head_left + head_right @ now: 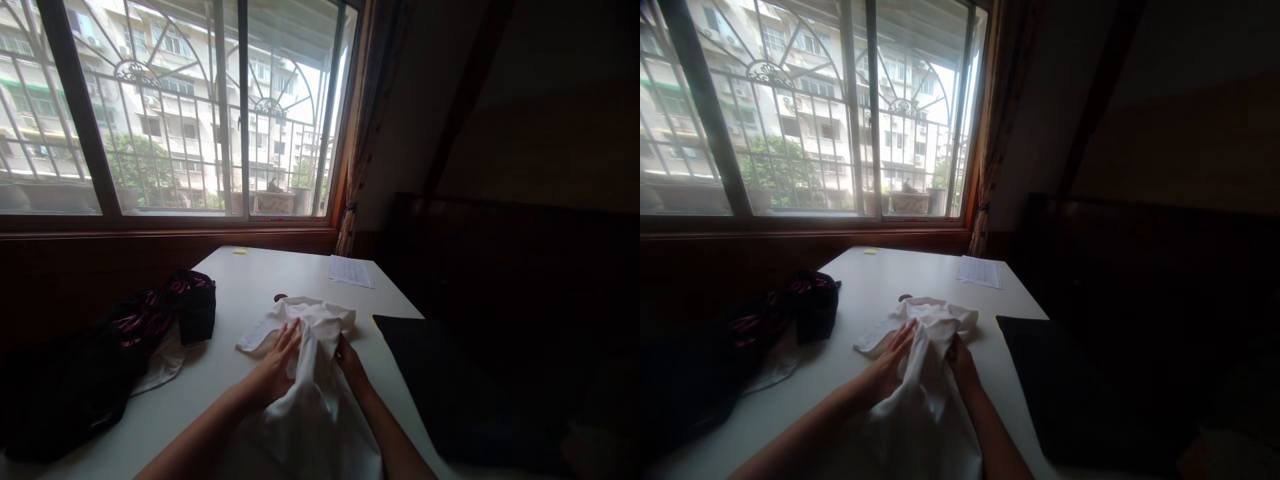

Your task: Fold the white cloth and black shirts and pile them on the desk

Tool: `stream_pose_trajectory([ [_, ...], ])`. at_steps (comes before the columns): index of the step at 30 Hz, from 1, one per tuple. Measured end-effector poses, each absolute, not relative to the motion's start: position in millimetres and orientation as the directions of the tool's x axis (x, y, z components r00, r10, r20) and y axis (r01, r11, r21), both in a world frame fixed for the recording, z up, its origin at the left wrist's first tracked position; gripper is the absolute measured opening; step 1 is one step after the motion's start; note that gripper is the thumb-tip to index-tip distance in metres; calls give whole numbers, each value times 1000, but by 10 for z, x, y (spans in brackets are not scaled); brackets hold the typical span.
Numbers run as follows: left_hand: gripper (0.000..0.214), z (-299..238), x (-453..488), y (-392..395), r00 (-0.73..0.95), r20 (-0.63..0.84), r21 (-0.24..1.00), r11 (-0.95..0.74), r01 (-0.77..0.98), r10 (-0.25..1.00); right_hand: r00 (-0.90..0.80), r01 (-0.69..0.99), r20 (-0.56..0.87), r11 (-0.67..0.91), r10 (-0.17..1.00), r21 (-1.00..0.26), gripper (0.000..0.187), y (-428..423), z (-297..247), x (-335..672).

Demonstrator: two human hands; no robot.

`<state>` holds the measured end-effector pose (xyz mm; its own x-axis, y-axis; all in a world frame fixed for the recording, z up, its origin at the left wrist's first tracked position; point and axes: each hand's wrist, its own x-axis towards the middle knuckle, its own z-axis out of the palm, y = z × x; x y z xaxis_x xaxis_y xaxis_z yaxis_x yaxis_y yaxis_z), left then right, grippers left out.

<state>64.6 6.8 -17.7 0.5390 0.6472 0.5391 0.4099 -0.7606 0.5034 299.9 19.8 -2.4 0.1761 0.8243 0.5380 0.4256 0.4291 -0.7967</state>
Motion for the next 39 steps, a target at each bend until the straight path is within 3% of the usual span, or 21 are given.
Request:
stream_pose_trajectory([
  [5, 91, -146, 642, 48, 473, 597, 430, -757, 492, 647, 305, 420, 526, 384, 794, -822, 20, -132, 242, 2983],
  [11, 79, -24, 704, -75, 410, 593, 451, -707, 544, 693, -268, 401, 453, 526, 850, -750, 26, -278, 356, 2816],
  [16, 74, -163, 755, -65, 480, 526, 556, -711, 429, 701, -385, 511, 330, 497, 862, -701, 10, -210, 270, 2718],
  [22, 53, -152, 831, -100, 362, 495, 815, -566, 122, 790, -250, 424, 302, 384, 920, -820, 16, -158, 216, 2804],
  [25, 45, -63, 859, -162, 347, 545, 820, -571, -31, 763, -175, 376, 303, 348, 937, -859, 22, -134, 179, 2842],
  [29, 67, 46, 877, -229, 351, 682, 724, -660, -200, 641, -220, 349, 331, 391, 918, -852, 38, -131, 182, 2848],
  [35, 71, 75, 838, -238, 421, 674, 670, -742, -3, 607, -269, 430, 416, 495, 869, -755, 33, -221, 305, 2796],
  [39, 46, 22, 850, -246, 309, 669, 701, -712, 41, 677, 71, 360, 431, 380, 899, -852, 36, -329, 384, 2801],
])
